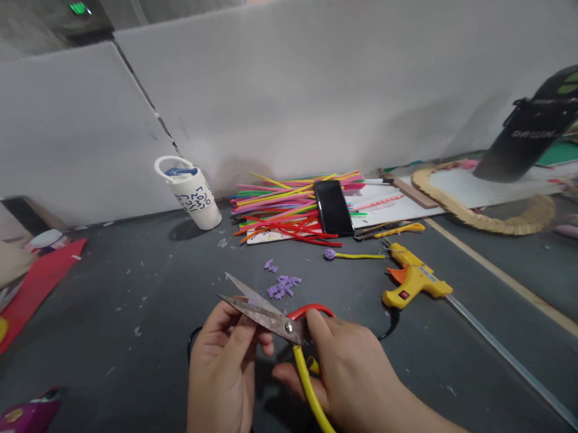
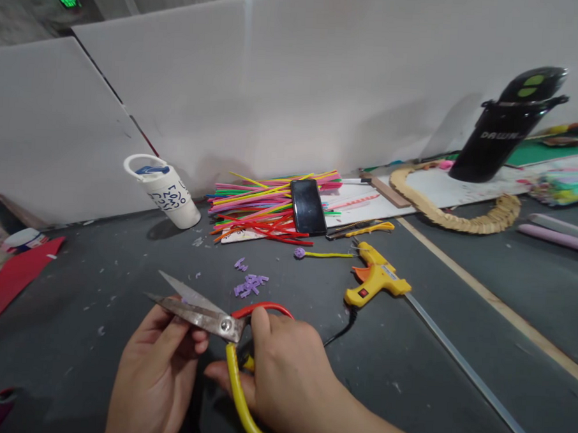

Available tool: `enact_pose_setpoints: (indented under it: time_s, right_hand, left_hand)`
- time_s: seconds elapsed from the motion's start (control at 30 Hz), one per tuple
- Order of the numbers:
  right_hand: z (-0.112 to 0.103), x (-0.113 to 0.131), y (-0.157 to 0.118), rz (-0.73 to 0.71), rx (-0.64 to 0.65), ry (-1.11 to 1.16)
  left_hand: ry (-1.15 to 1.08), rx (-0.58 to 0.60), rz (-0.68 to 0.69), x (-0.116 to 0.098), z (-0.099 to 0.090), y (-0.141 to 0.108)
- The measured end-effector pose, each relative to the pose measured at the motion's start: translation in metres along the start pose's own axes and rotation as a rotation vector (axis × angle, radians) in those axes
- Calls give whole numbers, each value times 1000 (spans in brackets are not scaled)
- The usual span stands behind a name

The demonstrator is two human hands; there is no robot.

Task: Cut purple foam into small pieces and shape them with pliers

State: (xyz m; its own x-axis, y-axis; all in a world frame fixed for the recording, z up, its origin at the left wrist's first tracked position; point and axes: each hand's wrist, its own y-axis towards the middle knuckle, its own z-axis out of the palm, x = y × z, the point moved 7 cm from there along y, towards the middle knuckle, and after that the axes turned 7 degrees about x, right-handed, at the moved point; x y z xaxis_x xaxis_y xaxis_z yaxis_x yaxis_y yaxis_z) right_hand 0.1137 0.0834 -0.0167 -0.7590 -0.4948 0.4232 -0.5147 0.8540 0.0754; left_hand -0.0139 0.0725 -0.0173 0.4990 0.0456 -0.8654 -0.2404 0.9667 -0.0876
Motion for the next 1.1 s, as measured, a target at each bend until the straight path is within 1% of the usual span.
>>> enact_pose_setpoints:
  time_s: [0.23, 0.47, 0.53, 0.6, 0.7, 0.87, 1.1]
  right_hand:
    - [-2, 1, 0, -14, -50, -27]
    - [-1, 2, 0, -15, -66, -62]
    - [0, 1, -1, 4, -54, -58]
    - [2, -2, -1, 30, -15, -26]
    - [3, -4, 0, 35, 23, 36]
    - [4, -6, 1, 45, 21, 40]
    - [3, -3, 0, 9, -12, 27]
  left_hand:
    - [-21, 5, 2, 1, 1, 0]
    - [-6, 17, 8, 0, 0, 0]
    - [3, 14, 14, -1, -1, -1]
    - [14, 14, 15, -1, -1, -1]
    - [18, 22, 22, -2, 0, -1]
    - [-3, 25, 45, -3, 0, -1]
    - [3, 32, 56, -3, 0, -1]
